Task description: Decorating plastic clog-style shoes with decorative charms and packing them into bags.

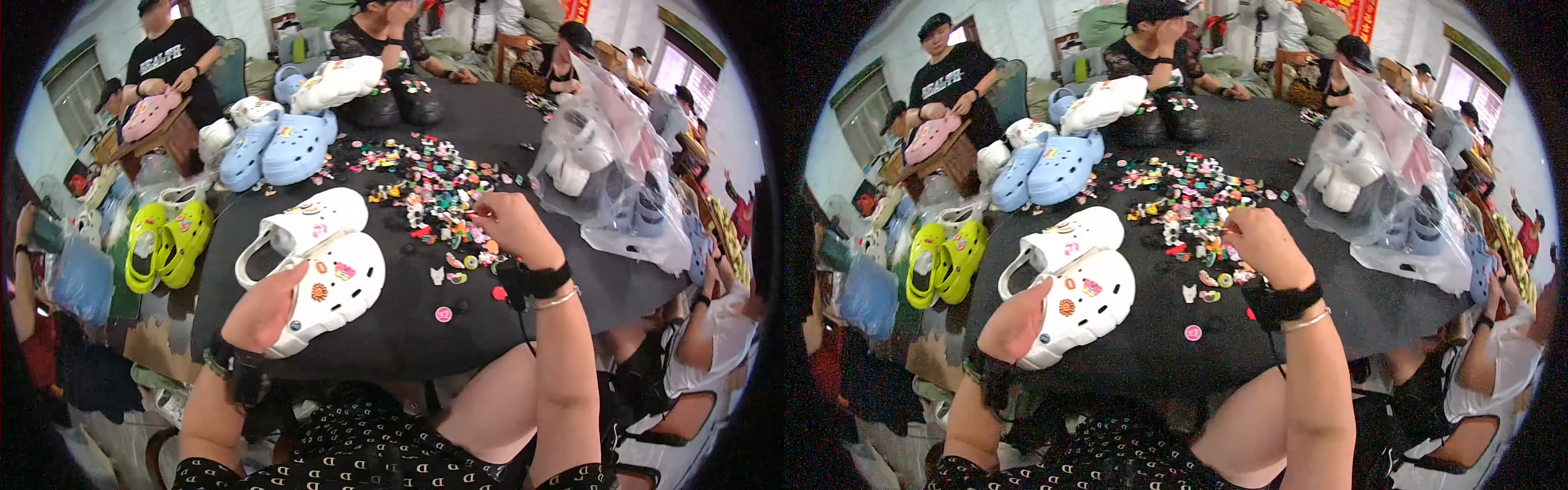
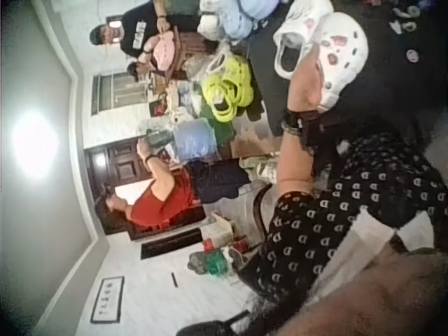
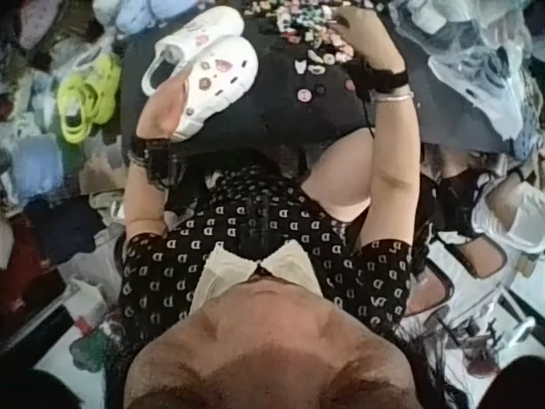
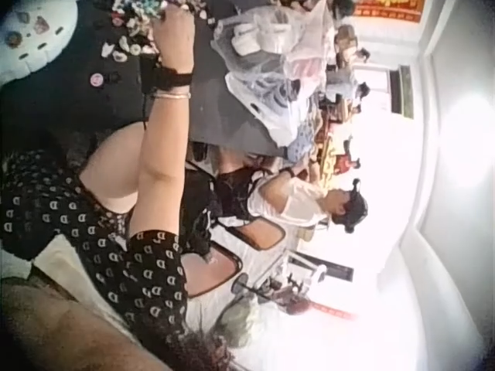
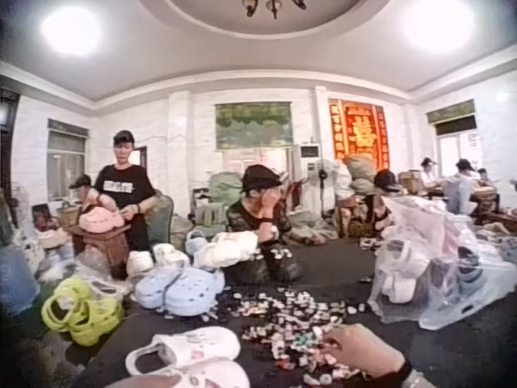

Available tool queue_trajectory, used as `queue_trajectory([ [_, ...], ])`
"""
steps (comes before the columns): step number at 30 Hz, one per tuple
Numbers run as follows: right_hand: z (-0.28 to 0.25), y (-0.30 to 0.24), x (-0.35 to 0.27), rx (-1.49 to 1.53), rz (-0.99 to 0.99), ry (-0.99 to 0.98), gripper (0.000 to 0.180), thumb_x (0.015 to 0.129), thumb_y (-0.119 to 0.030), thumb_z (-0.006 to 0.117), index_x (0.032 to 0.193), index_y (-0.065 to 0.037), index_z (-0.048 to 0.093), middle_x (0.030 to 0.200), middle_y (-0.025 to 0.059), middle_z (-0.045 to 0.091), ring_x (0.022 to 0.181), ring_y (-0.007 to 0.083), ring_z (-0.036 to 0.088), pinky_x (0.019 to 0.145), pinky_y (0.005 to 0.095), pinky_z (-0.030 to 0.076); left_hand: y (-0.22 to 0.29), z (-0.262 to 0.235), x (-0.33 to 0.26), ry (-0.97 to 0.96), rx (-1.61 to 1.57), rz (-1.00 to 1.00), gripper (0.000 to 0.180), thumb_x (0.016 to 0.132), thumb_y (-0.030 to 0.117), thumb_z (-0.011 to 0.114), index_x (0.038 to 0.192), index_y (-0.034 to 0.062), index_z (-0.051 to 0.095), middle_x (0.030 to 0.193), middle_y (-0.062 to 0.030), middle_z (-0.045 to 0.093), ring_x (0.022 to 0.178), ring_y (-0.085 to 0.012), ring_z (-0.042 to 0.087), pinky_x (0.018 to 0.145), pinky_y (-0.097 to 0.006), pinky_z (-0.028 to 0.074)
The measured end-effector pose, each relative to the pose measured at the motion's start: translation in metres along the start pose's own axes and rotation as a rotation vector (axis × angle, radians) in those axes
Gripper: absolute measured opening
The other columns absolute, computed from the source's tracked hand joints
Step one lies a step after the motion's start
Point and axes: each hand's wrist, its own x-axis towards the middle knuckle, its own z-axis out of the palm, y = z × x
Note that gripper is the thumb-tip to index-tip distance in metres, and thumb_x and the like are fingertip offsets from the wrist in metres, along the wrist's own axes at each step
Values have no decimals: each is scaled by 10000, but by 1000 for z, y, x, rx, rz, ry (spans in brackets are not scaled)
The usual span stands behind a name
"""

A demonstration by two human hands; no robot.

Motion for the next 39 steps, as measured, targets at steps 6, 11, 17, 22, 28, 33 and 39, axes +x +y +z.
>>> queue_trajectory([
  [6,27,18,-2,-52,15,-100,144,796,-144,679,857,-13,681,825,165,686,795,334,667,724,414,526,-9,-4,6,135,348,74,364,981,133,544,1288,-60,508,1194,-128,638,1024,-189,660,853,-319,556],
  [11,59,15,5,-70,-48,-30,92,792,-115,652,831,-32,645,806,173,657,817,359,647,753,452,514,-19,-22,6,209,588,222,312,948,109,572,1208,-62,582,1103,-84,674,973,-128,642,852,-286,512],
  [17,80,-2,18,3,-198,52,183,789,-124,701,892,-4,609,900,172,614,901,361,609,795,444,503,-6,-31,16,268,724,146,311,928,116,606,1188,-53,582,1070,-96,689,905,-126,665,773,-258,527],
  [22,106,-4,28,-67,-274,22,245,810,-167,706,993,-26,625,990,161,586,984,347,584,858,433,492,-18,-27,11,130,566,249,324,932,87,592,1229,-41,573,1138,-90,670,1001,-142,645,879,-284,508],
  [28,108,-11,20,-109,-246,-22,280,798,-184,727,918,18,573,948,203,569,947,371,583,824,447,481,-22,-22,2,69,575,271,338,922,55,599,1243,-46,566,1171,-84,656,1034,-141,630,927,-295,494],
  [33,100,-7,15,-58,-189,-80,243,776,-160,728,894,0,588,893,176,591,916,360,589,803,444,483,-19,-23,-2,-12,511,171,392,918,49,609,1289,-52,535,1239,-66,614,1106,-115,572,977,-280,445],
  [39,100,-14,9,-197,-227,-2,123,740,-123,613,809,-23,631,758,164,609,764,359,617,730,461,498,-30,-22,-10,38,602,228,352,913,48,622,1248,-47,572,1216,-58,629,1082,-108,579,955,-276,455],
])
